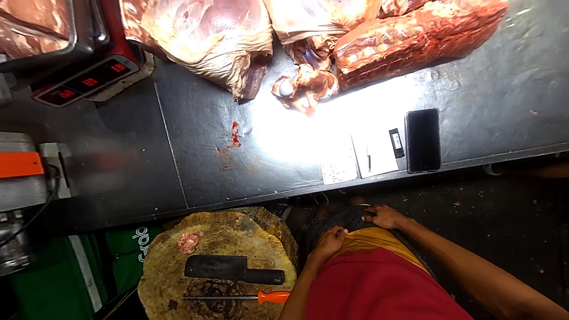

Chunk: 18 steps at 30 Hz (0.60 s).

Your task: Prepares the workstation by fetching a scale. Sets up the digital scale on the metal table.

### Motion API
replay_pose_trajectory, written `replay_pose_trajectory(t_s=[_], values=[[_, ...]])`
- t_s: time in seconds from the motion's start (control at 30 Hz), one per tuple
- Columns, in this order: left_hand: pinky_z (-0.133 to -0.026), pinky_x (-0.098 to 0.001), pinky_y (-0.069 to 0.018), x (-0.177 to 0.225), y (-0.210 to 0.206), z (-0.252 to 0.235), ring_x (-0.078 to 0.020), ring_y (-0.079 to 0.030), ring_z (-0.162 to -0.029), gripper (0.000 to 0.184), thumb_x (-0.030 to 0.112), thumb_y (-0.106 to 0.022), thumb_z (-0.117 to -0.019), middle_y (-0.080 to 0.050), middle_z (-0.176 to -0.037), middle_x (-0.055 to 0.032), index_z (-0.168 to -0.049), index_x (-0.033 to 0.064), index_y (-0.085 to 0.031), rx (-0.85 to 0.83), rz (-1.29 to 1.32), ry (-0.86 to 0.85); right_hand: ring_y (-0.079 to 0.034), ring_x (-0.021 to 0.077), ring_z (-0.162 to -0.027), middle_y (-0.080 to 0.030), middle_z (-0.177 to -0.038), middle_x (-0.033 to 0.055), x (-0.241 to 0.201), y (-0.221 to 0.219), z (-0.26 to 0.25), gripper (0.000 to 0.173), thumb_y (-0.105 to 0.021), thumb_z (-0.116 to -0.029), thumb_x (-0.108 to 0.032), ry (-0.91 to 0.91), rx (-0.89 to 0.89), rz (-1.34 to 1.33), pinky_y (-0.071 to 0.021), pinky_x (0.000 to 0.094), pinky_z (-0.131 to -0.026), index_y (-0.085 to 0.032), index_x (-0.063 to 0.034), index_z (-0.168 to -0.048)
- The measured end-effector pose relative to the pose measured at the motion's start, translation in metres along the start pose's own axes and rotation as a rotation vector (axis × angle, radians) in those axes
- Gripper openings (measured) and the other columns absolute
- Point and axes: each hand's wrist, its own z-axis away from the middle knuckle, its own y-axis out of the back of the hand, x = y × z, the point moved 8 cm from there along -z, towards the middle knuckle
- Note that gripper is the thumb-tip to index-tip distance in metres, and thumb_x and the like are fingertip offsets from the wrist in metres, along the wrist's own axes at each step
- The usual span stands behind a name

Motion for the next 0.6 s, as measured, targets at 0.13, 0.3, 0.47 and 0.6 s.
replay_pose_trajectory(t_s=[0.13,0.3,0.47,0.6], values=[[-0.110,-0.0477,-0.0452,0.003,-0.002,-0.002,-0.0247,-0.061,-0.125,0.048,0.044,-0.041,-0.1095,-0.065,-0.132,-0.0139,-0.137,0.0101,-0.062,-0.005,-0.008,-0.005,-0.039,0.0352,-0.148,-0.053,-0.153,0.0116,0.003,0.002,0.001,0.063,-0.050,-0.1009,-0.062,-0.001,-0.005,0.003,-0.0306,0.0559,-0.121,-0.054,-0.0230,-0.151],[-0.108,-0.0467,-0.0464,0.007,-0.006,-0.001,-0.0234,-0.062,-0.122,0.048,0.046,-0.042,-0.1086,-0.066,-0.129,-0.0125,-0.135,0.0113,-0.062,-0.009,-0.013,0.003,-0.040,0.0345,-0.148,-0.053,-0.153,0.0120,0.005,0.003,0.003,0.063,-0.049,-0.1016,-0.062,0.000,-0.011,0.015,-0.0309,0.0557,-0.121,-0.053,-0.0233,-0.151],[-0.103,-0.0457,-0.0513,0.017,-0.005,-0.009,-0.0230,-0.067,-0.113,0.048,0.044,-0.054,-0.1048,-0.070,-0.122,-0.0113,-0.138,0.0105,-0.061,0.035,-0.030,0.026,-0.044,0.0356,-0.145,-0.055,-0.150,0.0158,0.010,0.008,0.008,0.061,-0.051,-0.1020,-0.057,0.016,0.044,-0.038,-0.0339,0.0567,-0.119,-0.053,-0.0207,-0.151],[-0.096,-0.0436,-0.0551,0.022,0.006,-0.047,-0.0235,-0.069,-0.105,0.039,0.029,-0.061,-0.1039,-0.069,-0.118,-0.0146,-0.134,0.0050,-0.061,0.082,-0.015,0.034,-0.053,0.0371,-0.136,-0.063,-0.140,0.0160,0.028,-0.006,0.021,0.052,-0.054,-0.1017,-0.052,-0.045,0.224,-0.298,-0.0364,0.0618,-0.115,-0.060,-0.0234,-0.144]])
